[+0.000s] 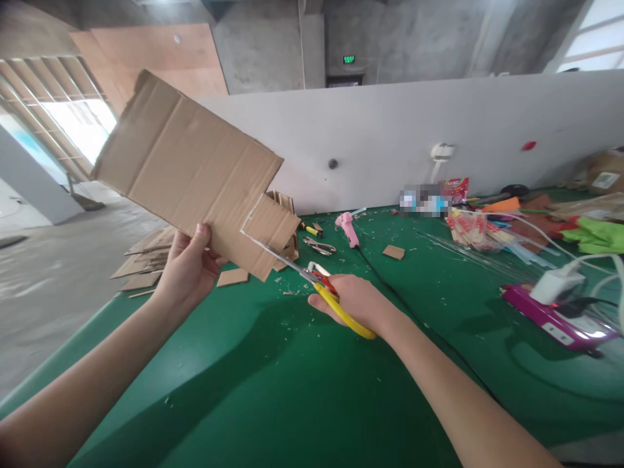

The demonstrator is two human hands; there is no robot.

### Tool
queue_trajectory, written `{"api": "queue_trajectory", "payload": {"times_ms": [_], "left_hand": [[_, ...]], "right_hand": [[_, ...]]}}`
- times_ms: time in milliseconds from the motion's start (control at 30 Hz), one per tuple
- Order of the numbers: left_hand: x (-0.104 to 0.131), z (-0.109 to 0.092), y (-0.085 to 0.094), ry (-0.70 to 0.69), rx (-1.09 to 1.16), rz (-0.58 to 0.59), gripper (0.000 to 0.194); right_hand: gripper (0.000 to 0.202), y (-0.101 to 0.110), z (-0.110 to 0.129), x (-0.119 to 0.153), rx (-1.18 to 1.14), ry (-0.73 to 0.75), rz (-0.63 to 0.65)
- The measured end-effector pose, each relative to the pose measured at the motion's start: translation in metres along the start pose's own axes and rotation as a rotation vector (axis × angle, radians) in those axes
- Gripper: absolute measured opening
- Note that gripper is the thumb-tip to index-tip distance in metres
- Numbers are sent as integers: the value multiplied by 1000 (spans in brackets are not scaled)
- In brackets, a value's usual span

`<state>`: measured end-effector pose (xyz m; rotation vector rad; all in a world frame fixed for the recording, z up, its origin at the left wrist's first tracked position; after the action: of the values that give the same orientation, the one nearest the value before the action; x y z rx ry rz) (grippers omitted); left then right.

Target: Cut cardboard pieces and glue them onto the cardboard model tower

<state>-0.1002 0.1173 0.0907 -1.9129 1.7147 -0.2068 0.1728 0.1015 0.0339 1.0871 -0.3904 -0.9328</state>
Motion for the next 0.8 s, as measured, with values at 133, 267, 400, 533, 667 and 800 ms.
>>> {"api": "queue_trajectory", "payload": {"times_ms": [133, 267, 400, 533, 667, 800], "left_hand": [[1, -1, -1, 8, 11, -3, 25], [2, -3, -3, 0, 24, 12, 24], [3, -4, -5, -5, 28, 14, 25], [3, -4, -6, -12, 18, 14, 24], [2, -1, -4, -14, 11, 6, 23], [2, 3, -1, 16, -4, -3, 28]], "right_hand": [[50, 0, 1, 1, -25, -39, -20], [53, 4, 4, 2, -34, -64, -35], [55, 7, 7, 3, -37, -93, -45], [56, 6, 6, 4, -28, -88, -48], [55, 5, 3, 4, 0, -83, -44], [50, 4, 4, 1, 29, -51, 6]]}}
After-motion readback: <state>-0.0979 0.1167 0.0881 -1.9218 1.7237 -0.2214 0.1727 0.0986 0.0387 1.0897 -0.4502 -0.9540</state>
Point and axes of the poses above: each hand's wrist, its own x-axis away from the middle knuckle, its own y-axis out of the back of the hand, z = x × y, the point moved 2 cm from there along -x, towards the middle knuckle, and after that the axes turned 9 degrees about y, right-handed, at the moved point
